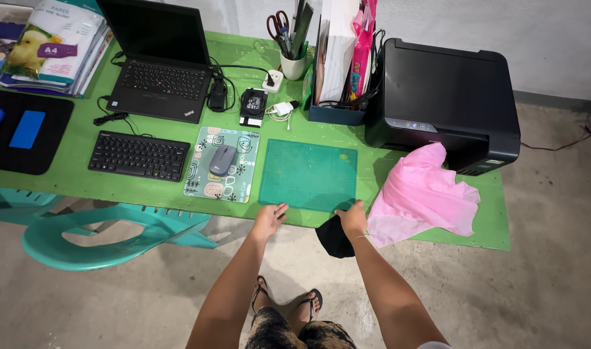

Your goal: Cleaning the exterior and the scanner bed of an inkjet printer using a cloth.

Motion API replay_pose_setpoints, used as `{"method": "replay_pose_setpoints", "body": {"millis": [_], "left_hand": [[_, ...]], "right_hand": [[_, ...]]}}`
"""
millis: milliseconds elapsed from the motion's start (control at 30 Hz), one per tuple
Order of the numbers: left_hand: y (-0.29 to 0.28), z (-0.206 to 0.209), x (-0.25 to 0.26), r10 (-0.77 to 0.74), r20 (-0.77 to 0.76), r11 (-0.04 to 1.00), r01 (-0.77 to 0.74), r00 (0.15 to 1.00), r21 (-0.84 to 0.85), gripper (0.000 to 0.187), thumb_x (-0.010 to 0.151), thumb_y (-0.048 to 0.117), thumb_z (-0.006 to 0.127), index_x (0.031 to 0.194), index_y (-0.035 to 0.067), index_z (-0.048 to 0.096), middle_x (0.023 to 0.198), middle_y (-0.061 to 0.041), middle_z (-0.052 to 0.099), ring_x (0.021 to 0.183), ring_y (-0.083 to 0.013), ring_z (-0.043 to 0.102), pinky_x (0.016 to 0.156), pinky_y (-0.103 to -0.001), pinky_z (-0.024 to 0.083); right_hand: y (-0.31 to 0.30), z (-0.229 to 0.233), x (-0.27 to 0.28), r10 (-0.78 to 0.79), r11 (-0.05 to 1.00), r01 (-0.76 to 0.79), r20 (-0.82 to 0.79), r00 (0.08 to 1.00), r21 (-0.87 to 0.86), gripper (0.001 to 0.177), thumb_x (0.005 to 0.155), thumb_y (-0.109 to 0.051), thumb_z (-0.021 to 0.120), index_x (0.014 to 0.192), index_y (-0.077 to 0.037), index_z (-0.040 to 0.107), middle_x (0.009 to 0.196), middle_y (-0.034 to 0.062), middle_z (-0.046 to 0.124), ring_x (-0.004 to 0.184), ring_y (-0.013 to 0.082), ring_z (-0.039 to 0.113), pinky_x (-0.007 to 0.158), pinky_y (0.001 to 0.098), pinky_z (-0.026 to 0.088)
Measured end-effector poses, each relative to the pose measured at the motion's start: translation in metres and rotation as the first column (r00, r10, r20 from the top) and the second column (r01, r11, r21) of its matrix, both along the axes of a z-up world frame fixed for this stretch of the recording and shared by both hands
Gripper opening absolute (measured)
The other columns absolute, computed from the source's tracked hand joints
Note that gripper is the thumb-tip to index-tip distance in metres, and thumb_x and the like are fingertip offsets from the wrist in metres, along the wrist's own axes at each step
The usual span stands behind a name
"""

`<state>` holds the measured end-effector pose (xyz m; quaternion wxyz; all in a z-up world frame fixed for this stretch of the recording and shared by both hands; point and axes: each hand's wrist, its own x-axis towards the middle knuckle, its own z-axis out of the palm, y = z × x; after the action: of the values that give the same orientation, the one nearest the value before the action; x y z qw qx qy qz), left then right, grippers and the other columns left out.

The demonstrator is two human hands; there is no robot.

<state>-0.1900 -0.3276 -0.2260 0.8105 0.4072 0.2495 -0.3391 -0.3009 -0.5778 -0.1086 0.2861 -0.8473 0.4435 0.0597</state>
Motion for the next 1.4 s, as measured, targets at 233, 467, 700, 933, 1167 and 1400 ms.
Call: {"method": "replay_pose_setpoints", "body": {"millis": [233,467,700,933,1167,1400], "left_hand": [[0.001,0.001,-0.014,-0.02,0.024,1.0,0.021,1.0,-0.01,0.048,0.095,0.003,0.045,0.142,-0.007,0.04,0.148,-0.016,0.053,0.138,-0.027,0.052,0.11,-0.057,0.035],[-0.003,0.073,-0.025,-0.215,0.116,0.962,0.189,0.97,0.198,0.059,0.094,0.019,0.063,0.147,0.011,0.039,0.141,-0.006,0.062,0.132,-0.0203,0.058,0.103,-0.041,0.04],[-0.015,0.1,0.03,-0.183,0.321,0.983,0.171,0.929,0.067,0.056,0.094,0.021,0.061,0.147,0.009,0.052,0.13,-0.011,0.063,0.114,-0.0222,0.061,0.096,-0.039,0.05],[-0.006,0.018,0.157,-0.351,0.461,0.791,-0.006,0.815,0.611,0.057,0.086,0.007,0.062,0.142,0.003,0.054,0.137,-0.012,0.063,0.122,-0.0207,0.059,0.103,-0.036,0.045],[-0.011,0.044,0.277,-0.513,0.499,0.811,0.203,0.699,0.549,0.041,0.088,0.011,0.06,0.128,0.002,0.067,0.126,-0.014,0.072,0.111,-0.0221,0.068,0.095,-0.034,0.052],[-0.029,0.088,0.384,-0.728,0.627,0.542,-0.327,0.278,0.774,0.04,0.08,0.014,0.069,0.118,0.002,0.073,0.12,-0.019,0.069,0.111,-0.0351,0.066,0.1,-0.041,0.053]], "right_hand": [[0.001,0.002,-0.015,0.021,1.0,-0.023,0.18,0.983,0.011,0.078,0.074,-0.033,0.089,0.135,-0.005,0.049,0.116,0.0235,0.07,0.11,0.0418,0.066,0.091,0.0495,0.051],[0.004,0.037,0.003,0.032,0.863,-0.278,0.504,0.863,0.421,0.042,0.072,-0.018,0.085,0.107,-0.001,0.07,0.091,0.0104,0.074,0.086,0.0205,0.069,0.079,0.0326,0.054],[0.011,0.097,0.085,-0.11,0.729,-0.521,0.826,0.553,0.445,0.042,0.084,-0.016,0.085,0.117,0.001,0.066,0.114,0.0094,0.068,0.107,0.0166,0.064,0.094,0.0281,0.05],[0.025,0.045,0.166,0.403,0.915,-0.238,0.703,0.586,-0.326,0.072,0.078,-0.026,0.088,0.138,-0.001,0.056,0.133,0.0203,0.063,0.122,0.0392,0.056,0.104,0.044,0.043],[0.102,0.043,0.223,0.395,0.918,-0.389,0.098,0.913,-0.078,0.091,0.067,-0.051,0.087,0.145,-0.023,0.051,0.161,0.0129,0.032,0.141,0.0428,0.031,0.101,0.067,0.035],[0.092,-0.042,0.207,0.474,0.835,-0.381,0.166,0.865,-0.397,0.055,0.074,-0.008,0.072,0.128,-0.018,0.064,0.155,0.0117,0.05,0.133,0.0412,0.046,0.115,0.0507,0.044]]}}
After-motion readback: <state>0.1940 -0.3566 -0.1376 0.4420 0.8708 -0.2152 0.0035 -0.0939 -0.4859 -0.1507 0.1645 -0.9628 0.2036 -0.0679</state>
